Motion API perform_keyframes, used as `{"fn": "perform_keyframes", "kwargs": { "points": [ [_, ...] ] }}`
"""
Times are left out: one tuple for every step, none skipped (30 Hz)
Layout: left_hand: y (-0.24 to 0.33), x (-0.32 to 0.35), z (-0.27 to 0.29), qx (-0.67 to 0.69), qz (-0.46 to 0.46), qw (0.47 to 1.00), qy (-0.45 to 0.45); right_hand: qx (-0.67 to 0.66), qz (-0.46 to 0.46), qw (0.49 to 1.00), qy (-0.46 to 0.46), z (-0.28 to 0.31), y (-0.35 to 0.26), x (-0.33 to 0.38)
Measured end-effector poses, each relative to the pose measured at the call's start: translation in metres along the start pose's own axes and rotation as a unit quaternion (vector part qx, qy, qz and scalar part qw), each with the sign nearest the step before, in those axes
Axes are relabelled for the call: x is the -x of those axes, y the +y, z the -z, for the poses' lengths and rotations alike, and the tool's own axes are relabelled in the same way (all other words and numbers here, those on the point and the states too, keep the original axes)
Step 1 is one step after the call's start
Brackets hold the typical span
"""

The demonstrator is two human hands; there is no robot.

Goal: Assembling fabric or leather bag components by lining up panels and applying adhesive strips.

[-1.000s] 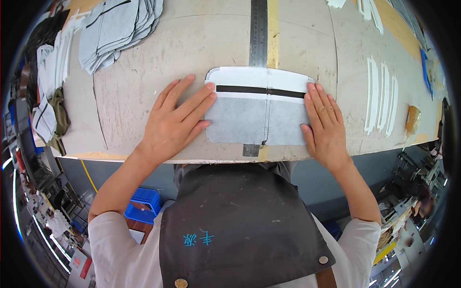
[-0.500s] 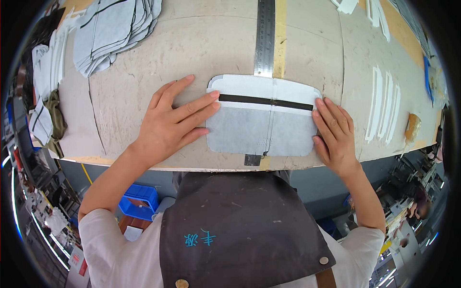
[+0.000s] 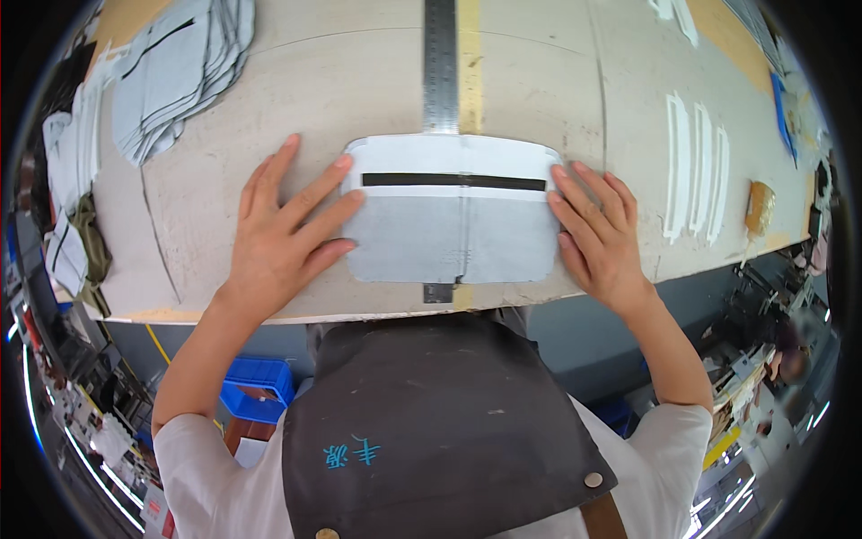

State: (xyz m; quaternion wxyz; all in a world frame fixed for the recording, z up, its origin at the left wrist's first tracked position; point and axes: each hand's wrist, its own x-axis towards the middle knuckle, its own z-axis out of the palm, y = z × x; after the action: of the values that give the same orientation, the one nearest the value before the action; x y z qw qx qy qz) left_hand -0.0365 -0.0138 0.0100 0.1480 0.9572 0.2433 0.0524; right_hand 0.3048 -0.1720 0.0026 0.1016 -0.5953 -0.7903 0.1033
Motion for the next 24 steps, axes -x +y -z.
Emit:
{"fn": "perform_keyframes", "kwargs": {
  "points": [
    [-0.001,0.0,0.003,0.003,0.012,1.0,-0.012,-0.006,-0.002,1.0,0.01,0.0,-0.002,-0.001],
    [-0.001,0.0,0.004,0.004,0.024,0.999,-0.023,-0.01,-0.003,1.0,0.013,0.001,-0.004,-0.003],
    [0.001,0.0,0.003,0.008,0.016,1.0,-0.021,-0.004,-0.01,1.0,0.013,0.0,-0.004,-0.003],
    [0.004,-0.001,0.002,0.029,0.037,0.999,-0.004,-0.02,-0.012,0.999,0.024,0.0,-0.004,-0.001],
    [0.006,-0.002,0.001,0.048,0.062,0.997,0.01,-0.039,-0.011,0.999,0.036,-0.002,-0.004,-0.001],
    [0.008,-0.007,0.0,0.05,0.057,0.997,0.01,-0.044,-0.021,0.998,0.044,-0.002,-0.005,-0.001],
    [0.014,-0.013,-0.001,0.061,0.036,0.997,0.022,-0.043,-0.026,0.998,0.045,-0.003,-0.005,0.0],
    [0.02,-0.019,-0.002,0.072,0.017,0.997,0.034,-0.025,-0.016,0.998,0.047,-0.004,-0.005,0.001],
    [0.026,-0.024,-0.004,0.073,0.015,0.997,0.033,-0.008,-0.006,0.999,0.05,-0.005,-0.006,0.001],
    [0.031,-0.03,-0.007,0.082,-0.016,0.996,0.037,-0.007,-0.009,0.999,0.049,-0.004,-0.007,0.002],
    [0.036,-0.036,-0.01,0.09,-0.044,0.994,0.042,-0.005,-0.016,0.999,0.043,-0.003,-0.009,0.001],
    [0.042,-0.042,-0.013,0.112,-0.057,0.991,0.047,-0.003,-0.023,0.999,0.037,-0.002,-0.011,0.001],
    [0.046,-0.043,-0.015,0.112,-0.057,0.991,0.046,-0.004,-0.023,0.999,0.038,-0.003,-0.012,0.0],
    [0.05,-0.044,-0.019,0.113,-0.072,0.99,0.051,-0.002,-0.027,0.999,0.037,-0.003,-0.012,0.0],
    [0.051,-0.044,-0.022,0.114,-0.086,0.988,0.056,0.0,-0.03,0.999,0.037,-0.004,-0.013,0.0],
    [0.05,-0.041,-0.023,0.098,-0.089,0.989,0.067,-0.002,-0.03,0.999,0.038,-0.004,-0.014,-0.001],
    [0.048,-0.037,-0.024,0.098,-0.089,0.989,0.066,-0.007,-0.032,0.999,0.043,-0.004,-0.014,-0.001],
    [0.043,-0.03,-0.026,0.075,-0.067,0.992,0.08,-0.013,-0.032,0.998,0.049,-0.005,-0.013,-0.002],
    [0.038,-0.024,-0.027,0.051,-0.045,0.993,0.093,-0.015,-0.031,0.998,0.049,-0.005,-0.013,-0.002],
    [0.034,-0.017,-0.027,0.045,-0.039,0.994,0.09,-0.026,-0.033,0.997,0.059,-0.007,-0.014,-0.004],
    [0.029,-0.01,-0.027,0.03,-0.023,0.994,0.107,-0.038,-0.035,0.996,0.068,-0.008,-0.014,-0.005],
    [0.026,-0.004,-0.026,0.014,-0.007,0.992,0.123,-0.047,-0.028,0.996,0.071,-0.008,-0.013,-0.005],
    [0.024,0.001,-0.024,0.003,0.002,0.993,0.118,-0.024,-0.032,0.996,0.081,-0.006,-0.013,-0.006],
    [0.025,0.003,-0.024,0.009,0.004,0.993,0.118,-0.005,-0.034,0.995,0.092,-0.007,-0.014,-0.008]
  ]
}}
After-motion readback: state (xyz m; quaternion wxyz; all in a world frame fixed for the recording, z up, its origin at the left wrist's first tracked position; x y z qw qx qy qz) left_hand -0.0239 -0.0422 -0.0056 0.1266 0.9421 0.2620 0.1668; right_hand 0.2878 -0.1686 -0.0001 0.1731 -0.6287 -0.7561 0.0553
